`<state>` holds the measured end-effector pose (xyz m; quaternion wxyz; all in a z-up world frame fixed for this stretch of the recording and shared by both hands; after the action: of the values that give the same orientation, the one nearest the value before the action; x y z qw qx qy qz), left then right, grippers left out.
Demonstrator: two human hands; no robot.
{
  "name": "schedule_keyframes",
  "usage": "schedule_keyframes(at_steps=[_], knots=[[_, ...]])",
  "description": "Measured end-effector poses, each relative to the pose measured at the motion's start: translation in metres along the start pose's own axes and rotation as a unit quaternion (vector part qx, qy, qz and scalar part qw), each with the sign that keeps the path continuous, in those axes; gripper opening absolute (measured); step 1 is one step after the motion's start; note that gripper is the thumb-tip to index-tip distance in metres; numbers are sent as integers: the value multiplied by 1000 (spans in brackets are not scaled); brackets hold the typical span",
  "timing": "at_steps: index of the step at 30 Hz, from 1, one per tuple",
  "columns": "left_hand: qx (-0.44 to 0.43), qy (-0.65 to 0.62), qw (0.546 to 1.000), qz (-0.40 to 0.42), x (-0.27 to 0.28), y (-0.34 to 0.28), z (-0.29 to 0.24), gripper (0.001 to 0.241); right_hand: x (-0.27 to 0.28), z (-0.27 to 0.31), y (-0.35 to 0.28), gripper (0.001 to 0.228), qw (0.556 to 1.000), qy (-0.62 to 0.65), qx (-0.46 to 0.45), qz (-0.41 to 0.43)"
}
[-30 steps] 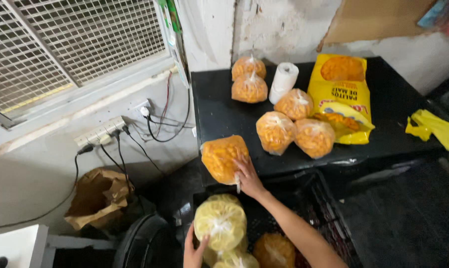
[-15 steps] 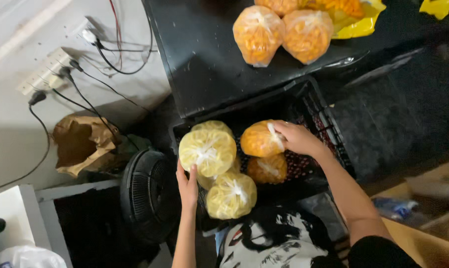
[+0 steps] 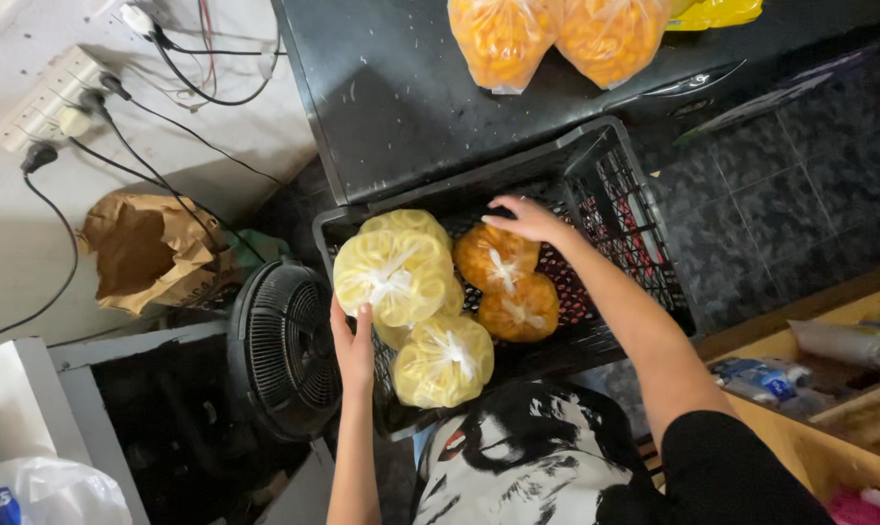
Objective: The person fills small plastic bags with snacks from a larger bag by hand, ties the bags closed, and then arranges several bags of snacks and bread into a plastic crate.
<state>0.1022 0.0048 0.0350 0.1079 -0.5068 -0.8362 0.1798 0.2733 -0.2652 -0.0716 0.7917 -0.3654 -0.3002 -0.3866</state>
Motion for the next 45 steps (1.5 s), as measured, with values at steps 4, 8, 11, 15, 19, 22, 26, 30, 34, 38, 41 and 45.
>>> schedule_keyframes(at_steps=[4, 8, 11, 15, 19, 22, 26, 30, 34, 38, 41, 45], knots=[[1, -35, 999, 11, -4, -2, -3, 68, -47, -11, -3, 82, 983, -82, -87, 139], [3, -29, 999, 19, 0, 0, 7, 66, -50, -1, -21, 67, 986, -48, -58, 151], [16, -37, 999, 14, 0, 1, 8, 67, -63, -6, -31, 54, 976, -63, -53, 202], [2, -35, 999, 20, 1, 2, 10, 65, -71, -11, -32, 59, 974, -107, -23, 199], [2, -42, 999, 24, -1, 2, 9, 66, -70, -6, -27, 50, 975, -56, -20, 214], [9, -40, 999, 22, 5, 4, 12, 67, -72, -1, -25, 48, 976, -67, -22, 208], [21, -23, 999, 7, 12, 8, 20, 66, -65, -10, -22, 69, 951, -193, -67, 231], [-44, -51, 998, 20, 25, 26, 53, 63, -25, 24, -2, 60, 982, -175, 41, 50], [-7, -39, 999, -7, 27, 29, 62, 66, 52, 81, 7, 30, 962, -99, 176, -182], [37, -41, 998, -23, 29, 31, 67, 66, 137, 119, 7, 18, 838, -166, 221, -471], [21, -34, 999, -32, 39, 46, 96, 66, 176, 92, 44, 56, 816, -249, 62, -517], [52, -35, 997, -43, 38, 46, 97, 65, 216, 75, 76, 81, 851, -248, -45, -460]])
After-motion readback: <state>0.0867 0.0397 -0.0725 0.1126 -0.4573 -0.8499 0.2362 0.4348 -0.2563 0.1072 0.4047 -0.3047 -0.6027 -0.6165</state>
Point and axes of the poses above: each hand's wrist, its own y-axis towards the middle knuckle, its own x-axis out of the back of the hand, z = x × y, the point moved 7 cm from there along y, towards the middle knuckle, and after that the axes turned 14 degrees about -y, right-handed, at the moved point
